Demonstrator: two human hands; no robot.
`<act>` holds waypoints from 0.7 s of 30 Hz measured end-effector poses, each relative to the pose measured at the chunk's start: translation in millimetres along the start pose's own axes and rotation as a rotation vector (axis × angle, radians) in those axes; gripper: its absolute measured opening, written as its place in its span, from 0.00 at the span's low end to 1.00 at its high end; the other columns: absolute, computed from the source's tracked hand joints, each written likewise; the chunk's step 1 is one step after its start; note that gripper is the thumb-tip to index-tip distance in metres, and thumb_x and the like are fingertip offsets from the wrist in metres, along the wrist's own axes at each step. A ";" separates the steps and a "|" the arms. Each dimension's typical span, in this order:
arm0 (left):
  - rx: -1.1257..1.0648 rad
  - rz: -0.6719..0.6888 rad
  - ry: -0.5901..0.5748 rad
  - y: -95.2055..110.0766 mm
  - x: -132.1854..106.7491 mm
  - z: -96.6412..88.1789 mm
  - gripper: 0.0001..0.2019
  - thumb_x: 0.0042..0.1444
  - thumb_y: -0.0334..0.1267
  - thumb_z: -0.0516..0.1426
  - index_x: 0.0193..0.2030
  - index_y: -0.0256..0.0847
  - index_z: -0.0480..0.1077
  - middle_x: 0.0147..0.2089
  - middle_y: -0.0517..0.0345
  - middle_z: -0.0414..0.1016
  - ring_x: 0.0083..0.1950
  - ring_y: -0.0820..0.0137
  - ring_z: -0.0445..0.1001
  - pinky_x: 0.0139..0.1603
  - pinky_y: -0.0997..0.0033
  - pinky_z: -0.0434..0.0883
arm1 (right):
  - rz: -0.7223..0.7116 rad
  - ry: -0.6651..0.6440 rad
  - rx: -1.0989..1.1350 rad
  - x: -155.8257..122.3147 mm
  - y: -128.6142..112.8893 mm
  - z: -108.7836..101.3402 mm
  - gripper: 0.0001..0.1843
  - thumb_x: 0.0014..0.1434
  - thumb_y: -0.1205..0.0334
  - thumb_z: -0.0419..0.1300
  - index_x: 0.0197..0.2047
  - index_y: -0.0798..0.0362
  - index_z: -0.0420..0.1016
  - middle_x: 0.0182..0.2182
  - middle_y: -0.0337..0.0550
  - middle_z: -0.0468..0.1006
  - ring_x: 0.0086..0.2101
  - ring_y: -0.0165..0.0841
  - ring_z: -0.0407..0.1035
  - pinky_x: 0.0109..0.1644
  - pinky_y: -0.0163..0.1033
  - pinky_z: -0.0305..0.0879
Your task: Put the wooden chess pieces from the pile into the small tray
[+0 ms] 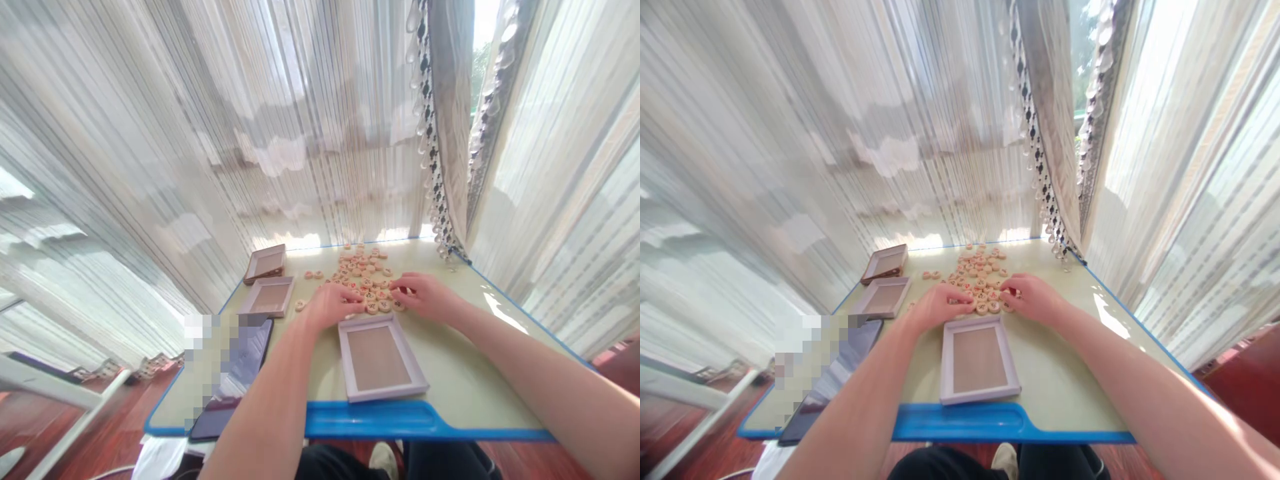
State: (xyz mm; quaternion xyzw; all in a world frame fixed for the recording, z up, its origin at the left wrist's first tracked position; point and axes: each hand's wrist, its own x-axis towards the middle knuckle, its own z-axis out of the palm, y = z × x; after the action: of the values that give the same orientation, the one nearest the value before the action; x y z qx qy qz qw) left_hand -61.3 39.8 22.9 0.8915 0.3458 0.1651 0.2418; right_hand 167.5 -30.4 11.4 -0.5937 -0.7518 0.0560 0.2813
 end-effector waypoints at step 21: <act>0.060 -0.078 0.074 -10.2 10.6 -20.1 0.18 0.49 0.48 0.53 0.18 0.37 0.68 0.19 0.61 0.64 0.26 0.75 0.62 0.26 0.77 0.58 | -0.309 -0.121 0.022 3.4 -33.2 11.7 0.21 0.64 0.60 0.41 0.46 0.46 0.75 0.45 0.34 0.76 0.51 0.35 0.60 0.58 0.46 0.51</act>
State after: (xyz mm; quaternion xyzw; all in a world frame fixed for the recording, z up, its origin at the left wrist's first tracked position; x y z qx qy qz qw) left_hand -68.6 60.2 35.3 0.8775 0.3936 0.1780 0.2083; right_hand 132.7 -34.0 16.7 -0.4636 -0.8490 0.0559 0.2472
